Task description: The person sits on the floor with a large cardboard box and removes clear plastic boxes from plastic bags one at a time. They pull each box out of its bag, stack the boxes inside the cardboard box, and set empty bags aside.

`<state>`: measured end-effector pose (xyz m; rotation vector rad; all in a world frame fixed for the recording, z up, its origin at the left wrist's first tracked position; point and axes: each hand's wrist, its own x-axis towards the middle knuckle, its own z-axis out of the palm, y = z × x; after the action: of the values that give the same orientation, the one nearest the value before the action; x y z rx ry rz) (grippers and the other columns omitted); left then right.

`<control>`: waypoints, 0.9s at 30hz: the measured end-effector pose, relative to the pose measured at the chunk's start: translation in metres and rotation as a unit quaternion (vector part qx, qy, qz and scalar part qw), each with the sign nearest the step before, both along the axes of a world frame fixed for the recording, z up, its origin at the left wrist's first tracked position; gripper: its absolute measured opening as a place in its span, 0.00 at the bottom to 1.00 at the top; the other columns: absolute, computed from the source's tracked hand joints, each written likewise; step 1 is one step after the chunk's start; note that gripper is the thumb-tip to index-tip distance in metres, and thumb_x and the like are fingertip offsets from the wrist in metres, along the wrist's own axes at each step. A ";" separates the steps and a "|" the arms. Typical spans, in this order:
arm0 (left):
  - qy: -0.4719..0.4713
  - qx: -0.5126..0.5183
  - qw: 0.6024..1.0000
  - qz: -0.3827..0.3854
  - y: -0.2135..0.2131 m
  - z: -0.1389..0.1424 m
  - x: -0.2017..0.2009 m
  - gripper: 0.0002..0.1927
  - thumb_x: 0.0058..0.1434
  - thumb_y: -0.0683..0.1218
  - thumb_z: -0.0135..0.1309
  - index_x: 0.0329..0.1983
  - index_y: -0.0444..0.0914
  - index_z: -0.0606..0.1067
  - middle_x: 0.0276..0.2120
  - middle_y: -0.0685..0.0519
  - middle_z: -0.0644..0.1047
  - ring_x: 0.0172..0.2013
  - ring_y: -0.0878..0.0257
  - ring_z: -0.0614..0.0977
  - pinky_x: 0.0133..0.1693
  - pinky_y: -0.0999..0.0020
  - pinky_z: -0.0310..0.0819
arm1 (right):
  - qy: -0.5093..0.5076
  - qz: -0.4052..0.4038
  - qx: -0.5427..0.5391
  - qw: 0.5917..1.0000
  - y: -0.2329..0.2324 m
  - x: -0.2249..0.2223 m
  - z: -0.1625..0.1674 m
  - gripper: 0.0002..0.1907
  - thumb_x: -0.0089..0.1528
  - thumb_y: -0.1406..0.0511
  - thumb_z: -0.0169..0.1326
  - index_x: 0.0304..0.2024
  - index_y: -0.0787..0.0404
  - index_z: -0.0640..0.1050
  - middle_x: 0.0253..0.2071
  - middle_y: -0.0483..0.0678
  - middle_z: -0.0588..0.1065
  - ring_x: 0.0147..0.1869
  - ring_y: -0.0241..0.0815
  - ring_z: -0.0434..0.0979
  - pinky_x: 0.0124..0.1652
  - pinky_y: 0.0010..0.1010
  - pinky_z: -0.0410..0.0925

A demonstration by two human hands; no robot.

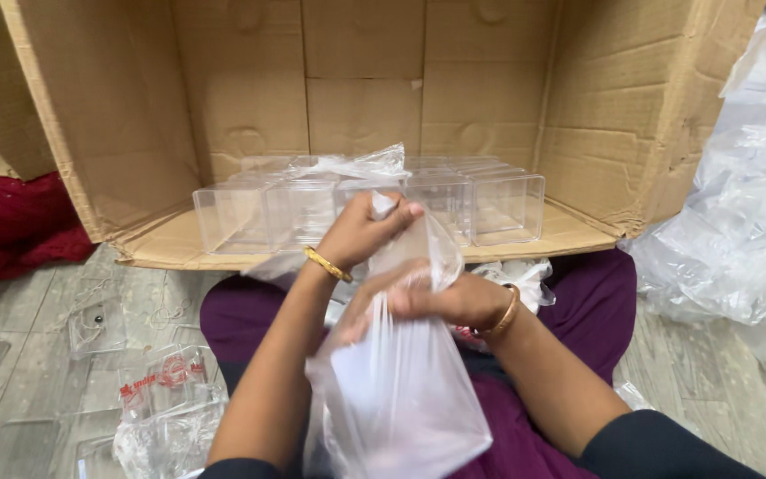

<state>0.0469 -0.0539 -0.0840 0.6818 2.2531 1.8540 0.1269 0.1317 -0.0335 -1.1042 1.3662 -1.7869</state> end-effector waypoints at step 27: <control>-0.113 0.232 0.956 0.139 0.043 -0.005 -0.015 0.26 0.71 0.60 0.48 0.38 0.32 0.81 0.27 0.53 0.81 0.27 0.68 0.81 0.31 0.73 0.76 | 0.014 -0.402 0.088 0.911 0.060 -0.046 -0.028 0.31 0.62 0.71 0.60 0.68 0.60 0.66 0.52 0.51 0.77 0.55 0.37 0.78 0.55 0.27 0.73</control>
<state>0.0319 -0.0111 -0.0895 0.1861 1.8564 2.4882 0.0814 0.1919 -0.0618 -0.4745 2.1546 -2.1160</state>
